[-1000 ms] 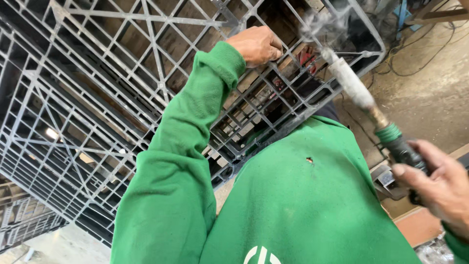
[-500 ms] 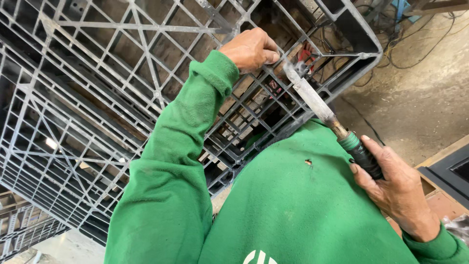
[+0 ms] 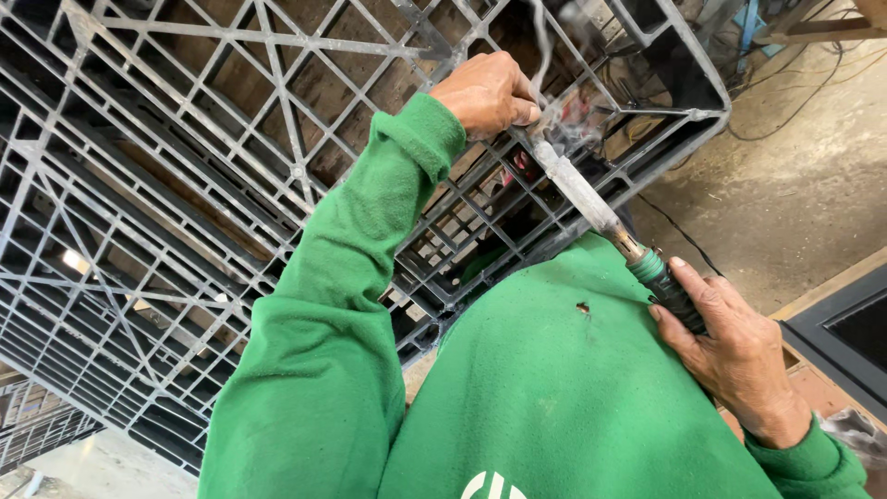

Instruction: The person uses a hot air gun to melt and fuse sections of a black plastic crate. They repeatedly apply heat to specific joints and press the softened plastic together with their fingers to form a bond.

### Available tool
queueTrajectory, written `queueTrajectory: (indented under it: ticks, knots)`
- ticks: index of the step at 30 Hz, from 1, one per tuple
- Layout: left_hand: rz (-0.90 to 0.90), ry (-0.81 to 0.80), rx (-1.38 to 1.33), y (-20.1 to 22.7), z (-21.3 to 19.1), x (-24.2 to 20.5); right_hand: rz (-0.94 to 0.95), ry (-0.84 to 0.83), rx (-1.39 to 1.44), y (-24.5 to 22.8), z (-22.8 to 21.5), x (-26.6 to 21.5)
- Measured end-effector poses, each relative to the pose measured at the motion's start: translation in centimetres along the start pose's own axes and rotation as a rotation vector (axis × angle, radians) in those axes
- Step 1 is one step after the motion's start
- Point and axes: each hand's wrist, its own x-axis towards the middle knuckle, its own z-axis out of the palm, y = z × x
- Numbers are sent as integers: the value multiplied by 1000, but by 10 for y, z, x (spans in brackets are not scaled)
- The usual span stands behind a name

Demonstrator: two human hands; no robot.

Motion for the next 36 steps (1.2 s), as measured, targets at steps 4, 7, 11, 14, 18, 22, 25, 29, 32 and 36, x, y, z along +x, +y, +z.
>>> queueTrajectory:
  ticks: [4,7,11,14,18,22,25,29,32,36]
  knots:
    - [42,9,9,1,1,-2,-7,7,-13,0,-2,0]
    - [52,13,49,5,0,-6,28,13,49,-1,-5,-4]
    - [75,63,125,17,-8,-21,132,39,152,2,-7,-15]
    - [57,239,320,24,-15,-21,168,69,170,8,-7,-21]
    - [500,534,598,30,-11,-5,161,132,215,13,-3,-28]
    - [344,342,557,32,8,14,211,159,206,15,-1,-36]
    - [156,102,343,28,14,22,224,145,192,15,-1,-42]
    - [158,89,232,24,6,33,158,155,253,10,3,-43]
    - [136,91,242,23,9,35,168,127,261,5,3,-44]
    - [63,53,220,28,5,44,223,85,230,2,-1,-33]
